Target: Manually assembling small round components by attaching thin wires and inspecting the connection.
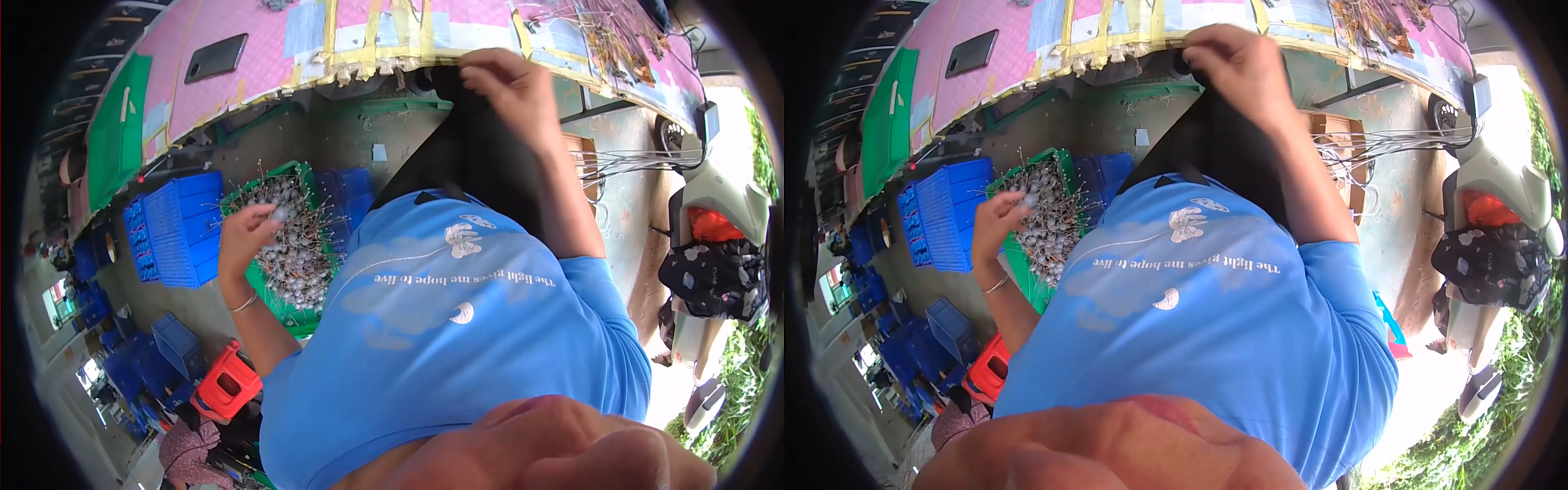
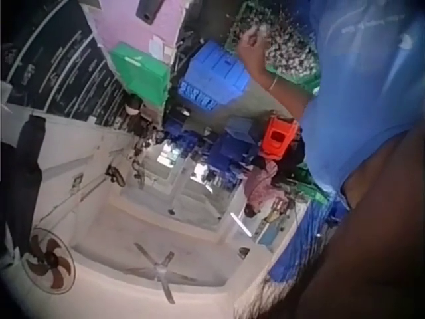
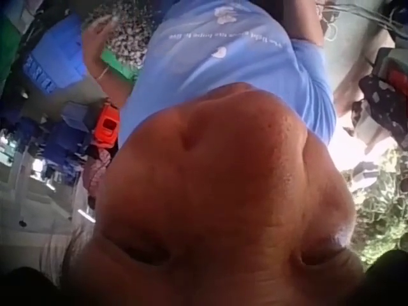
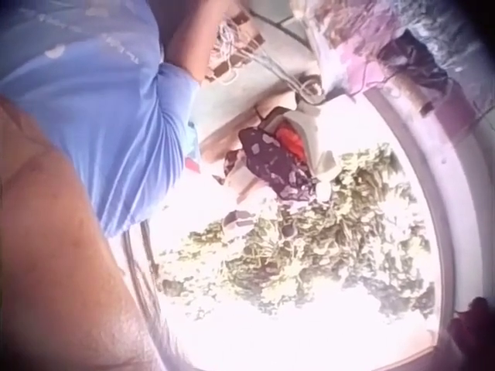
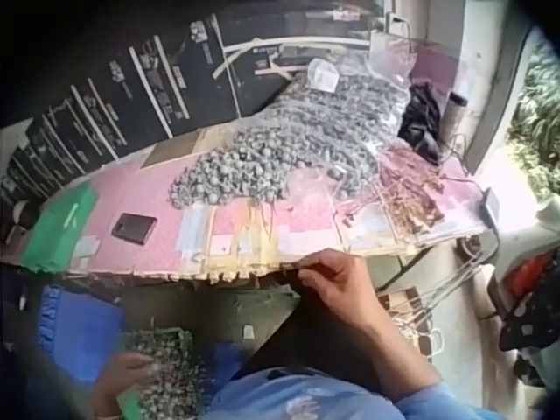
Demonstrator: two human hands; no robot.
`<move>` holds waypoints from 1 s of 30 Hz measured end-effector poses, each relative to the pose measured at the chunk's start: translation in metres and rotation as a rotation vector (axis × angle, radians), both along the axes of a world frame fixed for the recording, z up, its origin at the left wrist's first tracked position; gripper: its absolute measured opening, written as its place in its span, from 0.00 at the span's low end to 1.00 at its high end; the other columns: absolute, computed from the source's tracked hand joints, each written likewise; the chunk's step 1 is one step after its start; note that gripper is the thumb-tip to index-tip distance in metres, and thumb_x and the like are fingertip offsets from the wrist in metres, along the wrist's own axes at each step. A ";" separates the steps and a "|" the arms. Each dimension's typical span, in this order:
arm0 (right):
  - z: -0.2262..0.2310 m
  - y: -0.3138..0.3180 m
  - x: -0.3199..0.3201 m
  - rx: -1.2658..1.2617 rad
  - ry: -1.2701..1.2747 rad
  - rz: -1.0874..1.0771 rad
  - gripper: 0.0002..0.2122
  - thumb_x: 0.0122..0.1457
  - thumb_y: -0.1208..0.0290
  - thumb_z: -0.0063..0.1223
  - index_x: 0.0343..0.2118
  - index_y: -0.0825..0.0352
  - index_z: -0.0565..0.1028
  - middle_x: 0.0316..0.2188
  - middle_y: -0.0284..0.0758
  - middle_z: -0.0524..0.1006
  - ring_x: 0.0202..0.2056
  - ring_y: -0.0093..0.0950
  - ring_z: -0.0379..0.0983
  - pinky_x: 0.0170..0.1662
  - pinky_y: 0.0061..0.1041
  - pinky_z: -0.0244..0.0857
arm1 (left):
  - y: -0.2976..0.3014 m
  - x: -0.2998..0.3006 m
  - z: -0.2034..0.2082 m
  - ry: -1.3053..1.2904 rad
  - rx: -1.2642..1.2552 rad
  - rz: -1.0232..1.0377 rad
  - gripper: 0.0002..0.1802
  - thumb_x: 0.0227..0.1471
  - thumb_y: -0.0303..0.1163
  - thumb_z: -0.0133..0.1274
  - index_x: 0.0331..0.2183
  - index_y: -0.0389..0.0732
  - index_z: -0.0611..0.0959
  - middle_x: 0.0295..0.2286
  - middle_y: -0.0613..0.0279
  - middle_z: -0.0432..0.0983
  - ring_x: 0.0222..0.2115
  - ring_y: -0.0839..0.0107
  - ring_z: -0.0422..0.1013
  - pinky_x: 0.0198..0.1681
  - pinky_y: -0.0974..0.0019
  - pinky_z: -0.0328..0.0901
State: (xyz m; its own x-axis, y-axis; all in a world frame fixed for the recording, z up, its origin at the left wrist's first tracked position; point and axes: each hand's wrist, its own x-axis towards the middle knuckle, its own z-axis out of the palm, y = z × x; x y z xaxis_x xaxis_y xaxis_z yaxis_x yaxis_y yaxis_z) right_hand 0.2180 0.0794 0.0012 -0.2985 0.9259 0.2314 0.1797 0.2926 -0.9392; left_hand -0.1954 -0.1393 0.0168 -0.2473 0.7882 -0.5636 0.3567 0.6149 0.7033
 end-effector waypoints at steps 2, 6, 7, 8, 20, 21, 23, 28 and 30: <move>0.015 0.021 0.022 0.324 -0.257 -0.344 0.06 0.54 0.75 0.62 0.35 0.67 0.82 0.25 0.30 0.81 0.27 0.16 0.76 0.33 0.16 0.69 | -0.033 -0.033 -0.024 0.256 0.149 -0.102 0.21 0.47 0.24 0.62 0.45 0.31 0.79 0.40 0.55 0.79 0.35 0.67 0.78 0.29 0.70 0.73; 0.027 0.056 0.052 0.472 -0.780 -0.553 0.08 0.53 0.64 0.60 0.34 0.59 0.82 0.25 0.39 0.81 0.27 0.36 0.79 0.32 0.30 0.71 | 0.009 -0.012 -0.017 0.517 0.326 -0.106 0.23 0.46 0.24 0.63 0.46 0.32 0.79 0.38 0.55 0.81 0.39 0.66 0.77 0.38 0.67 0.73; 0.024 0.064 0.055 0.489 -0.921 -0.534 0.08 0.54 0.63 0.58 0.34 0.58 0.82 0.25 0.40 0.81 0.28 0.39 0.79 0.33 0.33 0.71 | 0.031 0.004 -0.013 0.509 0.407 -0.064 0.22 0.47 0.24 0.63 0.46 0.33 0.80 0.38 0.55 0.81 0.38 0.68 0.77 0.40 0.68 0.72; 0.020 0.072 0.053 0.498 -0.922 -0.515 0.08 0.54 0.63 0.58 0.34 0.58 0.82 0.25 0.40 0.81 0.28 0.39 0.79 0.33 0.33 0.71 | 0.055 0.026 -0.009 0.494 0.498 -0.023 0.20 0.47 0.24 0.62 0.45 0.34 0.80 0.37 0.55 0.81 0.38 0.70 0.77 0.39 0.69 0.72; 0.023 0.065 0.053 0.357 -0.439 -0.542 0.06 0.54 0.76 0.56 0.34 0.67 0.80 0.26 0.33 0.80 0.26 0.23 0.77 0.33 0.22 0.70 | 0.313 0.136 0.032 0.853 1.020 -0.350 0.08 0.50 0.33 0.53 0.30 0.38 0.80 0.29 0.45 0.76 0.31 0.46 0.74 0.35 0.49 0.69; 0.023 0.062 0.055 0.285 -0.228 -0.638 0.04 0.54 0.77 0.56 0.33 0.69 0.80 0.25 0.31 0.80 0.26 0.21 0.77 0.33 0.20 0.70 | 0.319 0.139 0.030 0.842 1.030 -0.357 0.08 0.50 0.33 0.53 0.30 0.38 0.80 0.29 0.45 0.76 0.31 0.46 0.74 0.35 0.49 0.69; 0.020 0.059 0.058 0.232 -0.014 -0.641 0.01 0.56 0.81 0.57 0.31 0.71 0.78 0.26 0.33 0.79 0.27 0.21 0.77 0.32 0.19 0.71 | 0.326 0.142 0.024 0.982 0.939 -0.400 0.08 0.50 0.32 0.52 0.30 0.38 0.79 0.28 0.47 0.75 0.31 0.46 0.74 0.34 0.48 0.68; 0.011 0.041 0.031 -0.195 0.753 -0.346 0.05 0.56 0.82 0.57 0.35 0.72 0.74 0.29 0.41 0.79 0.28 0.27 0.78 0.34 0.25 0.75 | 0.312 0.151 0.032 0.931 0.957 -0.430 0.08 0.50 0.31 0.52 0.33 0.38 0.78 0.30 0.48 0.75 0.31 0.46 0.74 0.34 0.50 0.69; 0.010 0.030 0.016 -0.349 0.750 -0.250 0.06 0.56 0.82 0.58 0.36 0.72 0.75 0.29 0.40 0.79 0.28 0.27 0.78 0.34 0.24 0.75 | 0.301 0.151 0.035 0.891 0.992 -0.416 0.09 0.50 0.31 0.53 0.36 0.38 0.79 0.31 0.48 0.75 0.31 0.46 0.74 0.35 0.51 0.69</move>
State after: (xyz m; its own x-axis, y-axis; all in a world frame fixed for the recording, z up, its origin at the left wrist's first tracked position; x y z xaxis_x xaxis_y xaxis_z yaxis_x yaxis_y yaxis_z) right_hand 0.2341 0.1098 0.0112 0.0412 0.9989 -0.0242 -0.5030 -0.0002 -0.8643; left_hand -0.0443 0.1617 0.0516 0.1249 0.8643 0.4871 0.9402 -0.2600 0.2201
